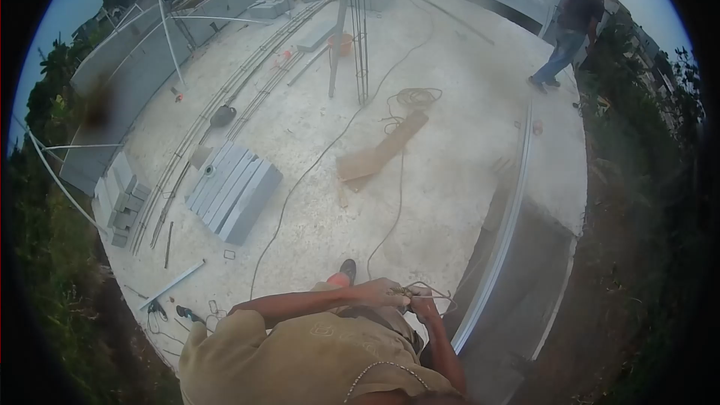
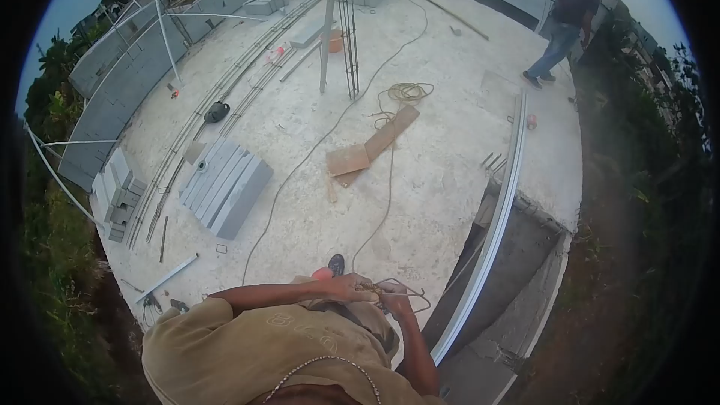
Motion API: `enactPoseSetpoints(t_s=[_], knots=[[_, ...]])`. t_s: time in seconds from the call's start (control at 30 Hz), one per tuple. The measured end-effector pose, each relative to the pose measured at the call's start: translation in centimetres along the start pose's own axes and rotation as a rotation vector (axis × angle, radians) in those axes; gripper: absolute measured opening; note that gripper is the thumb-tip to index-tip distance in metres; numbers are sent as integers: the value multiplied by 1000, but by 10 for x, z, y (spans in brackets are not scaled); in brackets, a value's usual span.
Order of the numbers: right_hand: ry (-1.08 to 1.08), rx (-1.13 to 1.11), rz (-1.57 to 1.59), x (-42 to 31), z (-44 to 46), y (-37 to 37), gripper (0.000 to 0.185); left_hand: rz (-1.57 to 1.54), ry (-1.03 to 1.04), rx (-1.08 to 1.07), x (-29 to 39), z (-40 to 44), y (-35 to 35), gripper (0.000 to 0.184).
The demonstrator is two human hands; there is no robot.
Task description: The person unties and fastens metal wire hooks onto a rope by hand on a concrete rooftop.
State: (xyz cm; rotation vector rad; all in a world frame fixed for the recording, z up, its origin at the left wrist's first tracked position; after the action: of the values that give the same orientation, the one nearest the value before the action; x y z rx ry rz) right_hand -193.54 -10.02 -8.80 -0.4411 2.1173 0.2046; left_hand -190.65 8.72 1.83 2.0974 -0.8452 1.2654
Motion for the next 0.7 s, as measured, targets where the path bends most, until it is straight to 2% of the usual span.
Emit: enactPoseSetpoints(t_s=[0.03,0.07,0.13,0.2,0.23,0.3,0.33,0.47,0.53,0.57,0.63,0.7], knots=[[22,-1,-102,-3,-1,1,24,3,17,19,-9,6,0,47],[23,17,31,-7,-3,6,23,94,63,91,-21,17,-5,46],[-9,35,-1,-30,-16,10,24,181,113,172,-19,22,-11,45],[-122,81,84,-41,-20,16,18,325,-56,374,0,19,-21,44],[-138,82,69,-42,-20,18,18,328,-37,385,8,14,-21,44],[-350,224,-235,-48,-21,17,20,386,166,363,21,1,-25,42],[-294,215,-308,-50,-22,15,22,321,251,393,10,7,-26,41],[-308,228,-236,-51,-29,19,24,200,248,413,-11,12,-30,40],[-311,275,-414,-53,-33,21,31,343,93,437,-9,10,-29,39],[-323,268,-424,-47,-30,23,31,342,101,452,-9,10,-31,39],[-248,340,-745,-34,-24,27,38,548,38,312,-12,13,-36,37],[-229,340,-727,-33,-23,30,40,435,67,357,-18,10,-37,39]])
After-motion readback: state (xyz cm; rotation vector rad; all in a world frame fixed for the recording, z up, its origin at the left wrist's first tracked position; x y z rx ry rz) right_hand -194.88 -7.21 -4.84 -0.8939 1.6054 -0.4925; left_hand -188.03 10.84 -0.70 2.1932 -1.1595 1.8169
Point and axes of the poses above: each hand's wrist, its own z-axis towards the middle knuckle, its own y-axis out of the palm, x = y × z, the point moved 1 cm from there along z, towards the middle knuckle, and after that the axes turned 3 degrees about -z, right-handed, at the moved point
